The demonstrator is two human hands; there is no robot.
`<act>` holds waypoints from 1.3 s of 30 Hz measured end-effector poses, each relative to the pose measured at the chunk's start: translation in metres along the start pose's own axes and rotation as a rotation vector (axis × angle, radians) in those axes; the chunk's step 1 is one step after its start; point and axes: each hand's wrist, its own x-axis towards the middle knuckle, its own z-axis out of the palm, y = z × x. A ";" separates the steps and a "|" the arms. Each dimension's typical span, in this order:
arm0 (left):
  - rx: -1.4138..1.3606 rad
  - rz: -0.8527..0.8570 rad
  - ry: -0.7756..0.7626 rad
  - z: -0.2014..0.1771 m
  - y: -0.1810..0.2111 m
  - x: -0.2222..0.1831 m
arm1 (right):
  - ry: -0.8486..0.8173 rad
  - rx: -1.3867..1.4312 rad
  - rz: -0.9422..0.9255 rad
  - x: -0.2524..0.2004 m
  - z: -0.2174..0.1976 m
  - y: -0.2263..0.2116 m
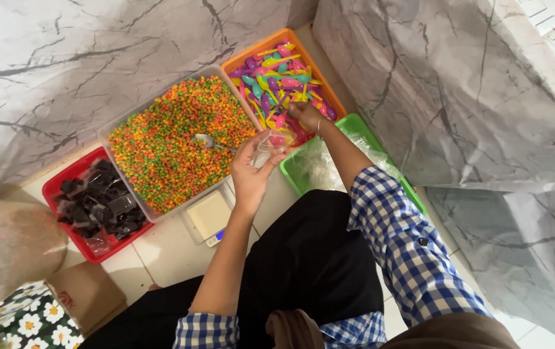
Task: The person is portioning small colorful snacks into plastic bags using a spoon, weighing each bag on a digital scale, and then sealing the bags.
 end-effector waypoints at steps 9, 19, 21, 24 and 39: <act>-0.060 0.021 0.023 0.003 0.001 0.004 | -0.020 0.077 0.079 -0.024 0.003 -0.034; -0.084 -0.037 0.012 0.002 -0.011 -0.001 | 0.363 0.189 0.035 0.037 -0.003 0.051; -0.070 -0.058 0.025 0.005 -0.008 -0.004 | 0.537 0.311 -0.025 0.063 -0.004 0.069; -0.080 -0.034 0.016 0.005 -0.008 -0.006 | 0.411 0.731 -0.198 -0.044 -0.047 -0.040; 0.035 0.127 0.084 -0.058 0.014 -0.037 | 0.049 0.168 -0.984 -0.277 -0.004 -0.255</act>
